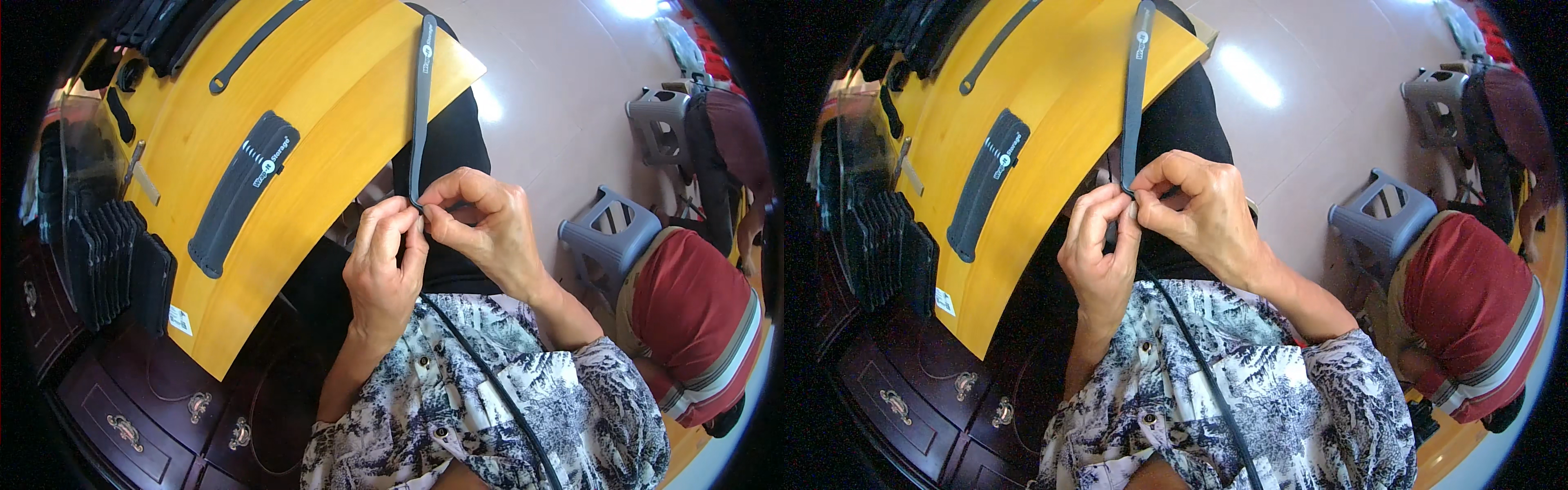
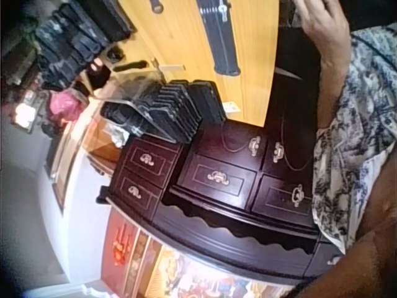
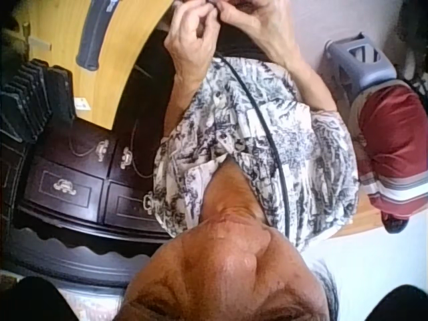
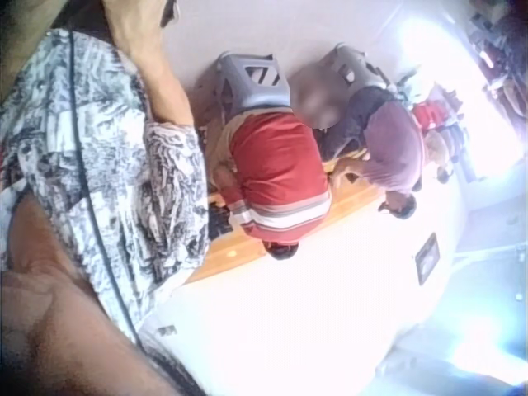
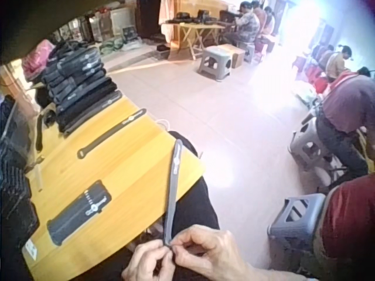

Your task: Inspecting and sorting textile straps at a workbench.

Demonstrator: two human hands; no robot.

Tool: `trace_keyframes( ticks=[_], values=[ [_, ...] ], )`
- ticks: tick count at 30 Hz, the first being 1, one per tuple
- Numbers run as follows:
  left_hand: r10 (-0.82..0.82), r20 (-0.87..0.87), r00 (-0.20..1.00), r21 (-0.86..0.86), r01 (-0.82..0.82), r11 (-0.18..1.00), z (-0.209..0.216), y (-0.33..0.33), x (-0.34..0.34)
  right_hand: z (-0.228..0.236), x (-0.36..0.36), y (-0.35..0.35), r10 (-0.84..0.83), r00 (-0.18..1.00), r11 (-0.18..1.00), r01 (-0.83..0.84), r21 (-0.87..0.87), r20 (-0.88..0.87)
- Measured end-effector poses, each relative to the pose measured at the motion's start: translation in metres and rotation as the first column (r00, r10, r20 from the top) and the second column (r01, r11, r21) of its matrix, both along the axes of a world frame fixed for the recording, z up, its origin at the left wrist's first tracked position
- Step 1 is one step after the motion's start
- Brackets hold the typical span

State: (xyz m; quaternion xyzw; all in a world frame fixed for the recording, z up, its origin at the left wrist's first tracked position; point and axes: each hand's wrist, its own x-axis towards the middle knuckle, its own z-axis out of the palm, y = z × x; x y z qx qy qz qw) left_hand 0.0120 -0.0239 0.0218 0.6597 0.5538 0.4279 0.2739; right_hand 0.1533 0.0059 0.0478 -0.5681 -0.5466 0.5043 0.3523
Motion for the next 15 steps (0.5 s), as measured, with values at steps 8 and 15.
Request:
trace_keyframes(
  ticks=[8, 15],
  values=[
    [0.139, 0.443, 0.886, -0.287, -0.007, 0.958, -0.007, 0.001, -0.008, -0.006, -0.001, 0.002, 0.080, 0.997, 0.995, -0.080, 0.057, -0.011],
    [0.157, 0.475, 0.866, -0.307, -0.004, 0.952, -0.011, 0.002, -0.007, -0.014, -0.008, 0.004, 0.084, 0.994, 0.982, -0.093, 0.166, 0.064]
  ],
)
